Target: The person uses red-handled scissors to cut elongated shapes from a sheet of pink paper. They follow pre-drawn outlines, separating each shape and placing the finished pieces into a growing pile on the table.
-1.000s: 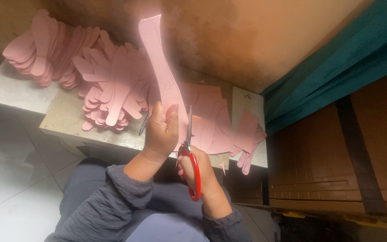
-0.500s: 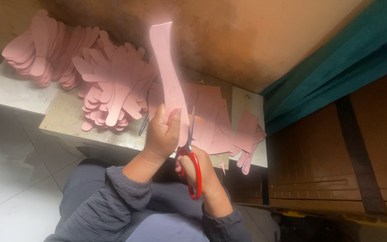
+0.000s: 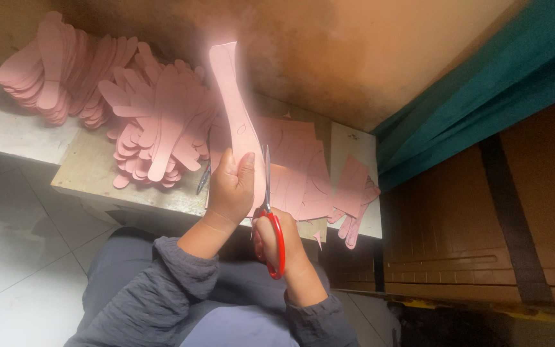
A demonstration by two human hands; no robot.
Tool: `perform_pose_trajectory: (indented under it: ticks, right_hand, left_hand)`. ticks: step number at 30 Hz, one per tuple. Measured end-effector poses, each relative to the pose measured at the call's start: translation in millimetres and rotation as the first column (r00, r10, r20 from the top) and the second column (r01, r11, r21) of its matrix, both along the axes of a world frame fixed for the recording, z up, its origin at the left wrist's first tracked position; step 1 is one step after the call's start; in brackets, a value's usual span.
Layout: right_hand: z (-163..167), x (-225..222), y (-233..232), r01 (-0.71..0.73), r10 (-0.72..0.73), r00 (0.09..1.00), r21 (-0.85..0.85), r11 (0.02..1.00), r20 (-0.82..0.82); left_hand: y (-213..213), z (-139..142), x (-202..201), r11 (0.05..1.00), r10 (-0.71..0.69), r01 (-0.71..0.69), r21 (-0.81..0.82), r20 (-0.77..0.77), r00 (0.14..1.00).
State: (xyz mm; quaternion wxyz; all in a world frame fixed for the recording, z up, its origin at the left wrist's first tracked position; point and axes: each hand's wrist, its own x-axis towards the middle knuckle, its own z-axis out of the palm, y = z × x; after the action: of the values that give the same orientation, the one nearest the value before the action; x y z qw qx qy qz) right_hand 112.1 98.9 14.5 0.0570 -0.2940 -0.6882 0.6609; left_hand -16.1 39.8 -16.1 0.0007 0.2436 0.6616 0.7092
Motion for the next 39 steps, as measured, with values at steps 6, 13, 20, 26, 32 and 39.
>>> perform_pose_trajectory:
  ticks: [6,13,20,26,32,39]
  right_hand:
    - [-19.2,0.8,4.1,-0.004,0.003,0.997,-0.011,1.000,-0.074]
    - [-48.1,-4.4,35.9,0.129,-0.210,0.949,-0.314,0.941,-0.237]
    - [-32.1,-1.4,28.9,-0.017,-0.042,0.928,-0.152,0.988,-0.370]
    - [-11.1,19.2,8.7,-0.199,0.191,0.964,-0.022,0.980,-0.187]
    - [-1.7,23.4,-1.5,-0.274,0.280,0.954,0.063,0.960,-0.106]
    - [24.3,28.4,0.5,-0.169,0.182,0.967,0.084,0.982,-0.180]
  left_hand:
    - [0.4,0.6,2.8,0.999,-0.049,0.048,0.023,0.044,0.998]
    - [-6.3,0.2,0.6,0.987,-0.101,0.121,-0.103,0.184,0.978]
    - [-6.2,5.2,11.5,0.987,-0.160,0.162,-0.007,0.134,0.978]
    - [-15.0,11.0,-8.8,0.999,0.028,-0.031,0.022,0.101,0.994]
    - [-24.0,16.6,-9.6,0.998,-0.017,0.015,0.067,0.019,1.000]
    - [-42.4,40.1,6.4,0.919,-0.393,0.378,0.113,0.206,0.896]
